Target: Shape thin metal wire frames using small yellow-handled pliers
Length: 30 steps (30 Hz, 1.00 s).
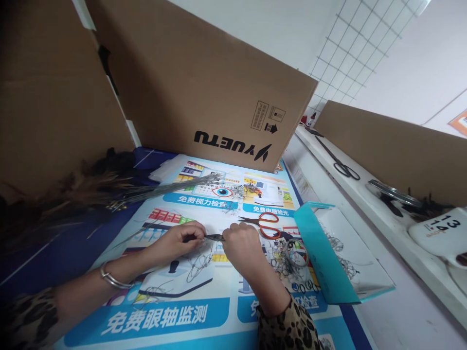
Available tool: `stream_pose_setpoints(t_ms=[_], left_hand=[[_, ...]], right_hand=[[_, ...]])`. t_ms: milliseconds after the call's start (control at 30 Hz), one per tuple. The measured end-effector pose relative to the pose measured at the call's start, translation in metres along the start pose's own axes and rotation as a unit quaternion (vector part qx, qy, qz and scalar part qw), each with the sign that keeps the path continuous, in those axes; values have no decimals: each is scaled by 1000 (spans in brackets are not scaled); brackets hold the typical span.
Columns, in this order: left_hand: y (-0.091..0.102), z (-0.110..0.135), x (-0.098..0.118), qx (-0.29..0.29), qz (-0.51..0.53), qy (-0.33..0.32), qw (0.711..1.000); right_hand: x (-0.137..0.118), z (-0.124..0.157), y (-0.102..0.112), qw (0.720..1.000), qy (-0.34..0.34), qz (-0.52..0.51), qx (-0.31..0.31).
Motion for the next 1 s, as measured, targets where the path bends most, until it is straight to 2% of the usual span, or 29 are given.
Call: stream_pose_setpoints(t_ms=[267,400,533,733,1000], left_hand=[[-1,2,-3,3,11,17,1000],[-2,2,-11,9,104,58,993],[-2,3,-11,4,219,59,974],[2,4,-1,7,283,5,959],[1,4,-1,5,304,7,953]], right_hand=[[2,0,-1,1000,-10,-11,4],[6,-1,0,999,-16,-27,20],[15,-4,0,997,-38,-52,44],[20,-4,-11,988,30,-132,73],[21,0,-21,976,61,-186,92]])
Point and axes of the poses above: each hand's wrist, its own z-axis away from the middle knuckle, its own y-axis out of the back of the hand, x = y × z, the point moved 4 cm from there along -z, towards the middle knuckle, and after that the axes turned 11 degrees about -x, right-handed, at the moved point
